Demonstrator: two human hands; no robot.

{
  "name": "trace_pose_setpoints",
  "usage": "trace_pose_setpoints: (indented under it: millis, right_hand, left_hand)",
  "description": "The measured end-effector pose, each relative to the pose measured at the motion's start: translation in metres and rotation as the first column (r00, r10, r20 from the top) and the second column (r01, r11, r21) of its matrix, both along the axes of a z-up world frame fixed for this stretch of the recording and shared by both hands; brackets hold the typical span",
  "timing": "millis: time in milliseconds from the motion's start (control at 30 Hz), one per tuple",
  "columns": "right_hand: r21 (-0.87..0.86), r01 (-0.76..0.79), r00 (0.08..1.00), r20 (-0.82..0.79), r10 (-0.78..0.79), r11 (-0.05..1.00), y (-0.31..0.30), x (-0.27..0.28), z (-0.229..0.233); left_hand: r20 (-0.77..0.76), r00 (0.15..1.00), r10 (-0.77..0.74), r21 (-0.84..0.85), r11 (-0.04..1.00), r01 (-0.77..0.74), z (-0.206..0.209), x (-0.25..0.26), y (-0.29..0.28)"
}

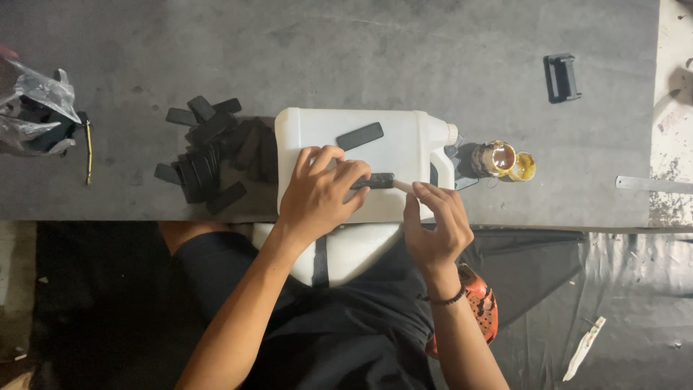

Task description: Applying glue to small rectangular leather strips using a manual applicator tool and placing them on a surface.

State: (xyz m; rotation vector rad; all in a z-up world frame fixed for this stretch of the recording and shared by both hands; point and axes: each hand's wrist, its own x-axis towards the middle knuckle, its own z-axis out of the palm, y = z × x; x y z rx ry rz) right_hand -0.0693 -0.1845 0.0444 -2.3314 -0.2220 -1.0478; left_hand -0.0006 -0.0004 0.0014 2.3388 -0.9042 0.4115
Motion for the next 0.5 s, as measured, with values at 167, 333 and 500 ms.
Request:
trace_pose_setpoints:
  millis: [167,333,500]
  right_hand:
    - [0.037,-0.020,1.000,-0.013,0.020,0.999,0.014,0.000,-0.008]
    - [-0.021,0.029,1.000,-0.008,-0.029,0.999,0.013,-0.003,-0.005]
    - [-0.021,0.021,1.000,0.020,-0.020,1.000,0.025,-0.003,-0.007]
  left_hand:
    - [-0.019,1.000,-0.008,0.001,1.000,0.008,0.004,-0.001,0.001]
    - [-0.002,1.000,0.003,0.007,1.000,-0.003,0.005,0.000,0.001]
    - [-0.017,1.000,-0.009,-0.009,1.000,0.009,0.002,0.001,0.001]
